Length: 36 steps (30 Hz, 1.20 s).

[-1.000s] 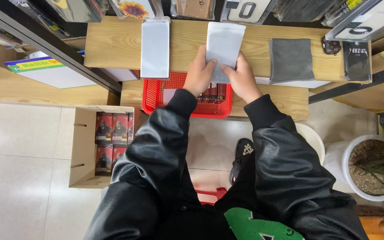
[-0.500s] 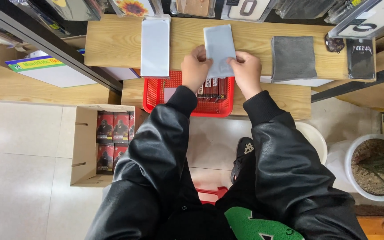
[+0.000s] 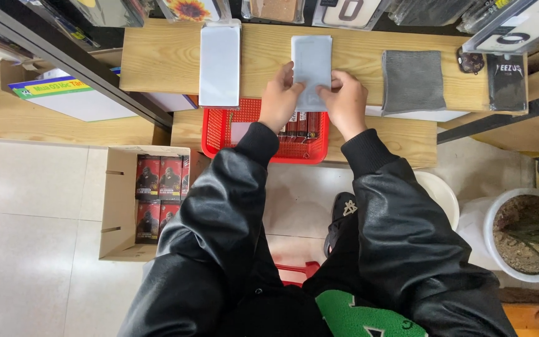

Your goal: The person sits on the floor and repeatedly takes black rectangular items from a red basket, places them into white paper sleeves, and arranges the packaged items on a low wooden table.

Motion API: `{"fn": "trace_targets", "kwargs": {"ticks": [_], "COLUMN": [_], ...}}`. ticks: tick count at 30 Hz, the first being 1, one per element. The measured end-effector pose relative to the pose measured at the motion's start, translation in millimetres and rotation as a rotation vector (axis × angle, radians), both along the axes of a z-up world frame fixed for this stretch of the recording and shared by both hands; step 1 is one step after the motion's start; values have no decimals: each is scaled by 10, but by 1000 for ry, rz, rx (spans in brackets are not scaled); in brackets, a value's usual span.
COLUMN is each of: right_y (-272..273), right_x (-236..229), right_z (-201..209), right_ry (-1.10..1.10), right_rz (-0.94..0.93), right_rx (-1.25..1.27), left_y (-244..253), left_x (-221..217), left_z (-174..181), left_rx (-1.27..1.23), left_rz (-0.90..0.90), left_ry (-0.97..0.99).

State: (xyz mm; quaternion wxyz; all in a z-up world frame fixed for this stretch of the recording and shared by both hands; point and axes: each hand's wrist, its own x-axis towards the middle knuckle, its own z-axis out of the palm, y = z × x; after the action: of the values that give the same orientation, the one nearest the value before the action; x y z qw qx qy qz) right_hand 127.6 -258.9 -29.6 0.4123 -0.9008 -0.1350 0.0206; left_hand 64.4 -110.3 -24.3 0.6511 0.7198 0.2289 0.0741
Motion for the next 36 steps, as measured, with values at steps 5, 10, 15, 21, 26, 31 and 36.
{"fn": "trace_targets", "kwargs": {"ticks": [5,10,15,21,26,31,36], "right_y": [16,-17,-83,-224,-339,-426,-548], "right_x": [-151,-64,-283,-167,-373,-936,-1487], "right_z": [245,134,501,172,362,698,666], "right_ry": [74,147,297,430,602,750,887], "right_rz": [-56,-74,-110,-117,-88,69,353], "right_rx": [72,5,117,417,563,605,747], "left_y": [-136,-159,-94,-85,39,-109,-287], "left_x": [-181,-242,-270,-534,-630,-857,-1243], "left_z": [186,156,134,369,163,328,690], "left_rx": [-119,-117,-85,-88,-79,-338,-1048], "left_rz": [-2,22,45,139,146,83,-393], "left_ry": [-40,-13,57,71,18,-143,-438]}}
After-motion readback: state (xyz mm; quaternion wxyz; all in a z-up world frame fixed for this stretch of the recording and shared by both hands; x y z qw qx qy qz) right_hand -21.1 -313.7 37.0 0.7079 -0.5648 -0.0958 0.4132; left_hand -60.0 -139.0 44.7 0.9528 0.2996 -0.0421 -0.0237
